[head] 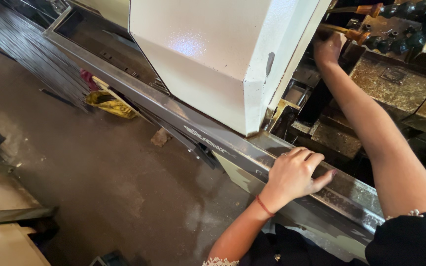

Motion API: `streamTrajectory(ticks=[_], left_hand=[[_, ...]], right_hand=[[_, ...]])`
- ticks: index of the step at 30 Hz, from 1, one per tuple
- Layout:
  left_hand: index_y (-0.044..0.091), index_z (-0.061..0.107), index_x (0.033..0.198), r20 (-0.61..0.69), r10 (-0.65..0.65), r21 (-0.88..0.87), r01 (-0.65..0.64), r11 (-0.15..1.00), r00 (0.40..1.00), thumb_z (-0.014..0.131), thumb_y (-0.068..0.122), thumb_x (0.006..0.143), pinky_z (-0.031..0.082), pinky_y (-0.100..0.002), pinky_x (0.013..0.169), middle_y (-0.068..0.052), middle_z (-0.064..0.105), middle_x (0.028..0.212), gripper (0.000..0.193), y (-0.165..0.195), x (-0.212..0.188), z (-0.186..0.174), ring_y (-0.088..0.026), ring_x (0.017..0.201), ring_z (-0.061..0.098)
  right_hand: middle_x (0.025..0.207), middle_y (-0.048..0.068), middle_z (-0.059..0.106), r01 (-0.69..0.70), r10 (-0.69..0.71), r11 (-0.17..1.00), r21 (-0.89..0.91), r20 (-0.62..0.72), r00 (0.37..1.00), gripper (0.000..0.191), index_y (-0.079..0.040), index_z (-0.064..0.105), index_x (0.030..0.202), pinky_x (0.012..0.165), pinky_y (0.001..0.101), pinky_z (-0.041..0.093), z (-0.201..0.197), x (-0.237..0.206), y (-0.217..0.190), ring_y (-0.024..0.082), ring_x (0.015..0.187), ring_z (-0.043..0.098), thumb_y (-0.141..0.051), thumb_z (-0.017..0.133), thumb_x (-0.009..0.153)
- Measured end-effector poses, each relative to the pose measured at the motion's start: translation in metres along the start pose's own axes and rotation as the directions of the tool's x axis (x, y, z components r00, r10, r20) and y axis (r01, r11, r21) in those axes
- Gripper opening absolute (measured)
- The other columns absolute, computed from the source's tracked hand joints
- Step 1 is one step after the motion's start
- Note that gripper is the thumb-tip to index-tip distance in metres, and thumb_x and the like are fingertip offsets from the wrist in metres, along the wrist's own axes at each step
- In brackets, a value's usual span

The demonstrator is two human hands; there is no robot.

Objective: The person operates a machine to cut metal rods, then measures one rod with a dial caliper on a workbench. Afterward, they walk to a bin and sort metal rods by hand, transferring them between containers.

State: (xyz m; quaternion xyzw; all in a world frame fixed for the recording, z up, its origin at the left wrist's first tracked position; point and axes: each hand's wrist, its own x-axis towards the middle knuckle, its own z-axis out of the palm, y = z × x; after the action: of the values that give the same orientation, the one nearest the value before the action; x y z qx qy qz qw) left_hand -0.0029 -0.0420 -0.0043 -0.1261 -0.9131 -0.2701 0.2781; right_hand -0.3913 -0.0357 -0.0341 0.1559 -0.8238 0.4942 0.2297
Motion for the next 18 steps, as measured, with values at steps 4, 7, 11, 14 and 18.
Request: streamTrajectory(ticks=[4,7,11,14,18], left_hand=[[0.007,0.073,0.096,-0.024,-0.006,0.007,0.006,1.000,1.000,0.075,0.041,0.091,0.060,-0.033,0.073,-0.010,0.073,0.091,0.034,0.000,-0.001,0.000,-0.023,0.092,0.074],[0.008,0.073,0.096,-0.033,-0.009,0.003,0.010,1.000,0.999,0.075,0.041,0.091,0.060,-0.033,0.073,-0.010,0.073,0.091,0.034,0.000,-0.001,0.000,-0.023,0.092,0.074],[0.007,0.074,0.097,-0.015,-0.012,-0.001,0.012,1.000,1.000,0.075,0.041,0.091,0.060,-0.032,0.072,-0.011,0.074,0.092,0.034,-0.001,0.000,0.001,-0.023,0.092,0.074],[0.007,0.074,0.098,-0.018,-0.011,-0.001,0.011,1.000,1.000,0.075,0.041,0.091,0.060,-0.032,0.073,-0.011,0.074,0.093,0.035,-0.001,0.000,0.001,-0.024,0.093,0.074],[0.007,0.074,0.099,-0.035,-0.021,-0.008,0.020,1.000,0.999,0.075,0.040,0.091,0.061,-0.033,0.076,-0.010,0.074,0.094,0.034,-0.001,0.000,0.000,-0.024,0.095,0.074]], right_hand=[[0.124,0.019,0.063,-0.059,0.052,0.988,0.146,0.054,0.997,0.038,0.001,0.053,0.124,0.100,0.0377,0.055,0.001,0.000,0.000,0.031,0.112,0.065,-0.018,0.076,0.102],[0.121,0.025,0.058,-0.022,0.022,0.999,0.024,-0.013,1.000,0.040,0.004,0.054,0.118,0.094,0.0386,0.054,0.002,0.001,-0.003,0.033,0.105,0.063,-0.018,0.082,0.098],[0.121,0.017,0.065,-0.078,0.074,0.994,0.079,0.059,0.996,0.035,0.000,0.056,0.120,0.097,0.0344,0.057,0.001,0.002,-0.007,0.028,0.108,0.067,-0.020,0.078,0.101],[0.124,0.016,0.066,-0.130,0.119,0.987,0.091,0.117,0.986,0.030,-0.002,0.058,0.122,0.100,0.0323,0.057,0.000,0.002,-0.009,0.026,0.111,0.069,-0.020,0.073,0.104],[0.124,0.017,0.068,-0.115,0.107,0.991,0.068,0.113,0.988,0.028,-0.001,0.060,0.122,0.102,0.0341,0.056,0.001,0.002,-0.010,0.028,0.111,0.069,-0.018,0.072,0.103]])
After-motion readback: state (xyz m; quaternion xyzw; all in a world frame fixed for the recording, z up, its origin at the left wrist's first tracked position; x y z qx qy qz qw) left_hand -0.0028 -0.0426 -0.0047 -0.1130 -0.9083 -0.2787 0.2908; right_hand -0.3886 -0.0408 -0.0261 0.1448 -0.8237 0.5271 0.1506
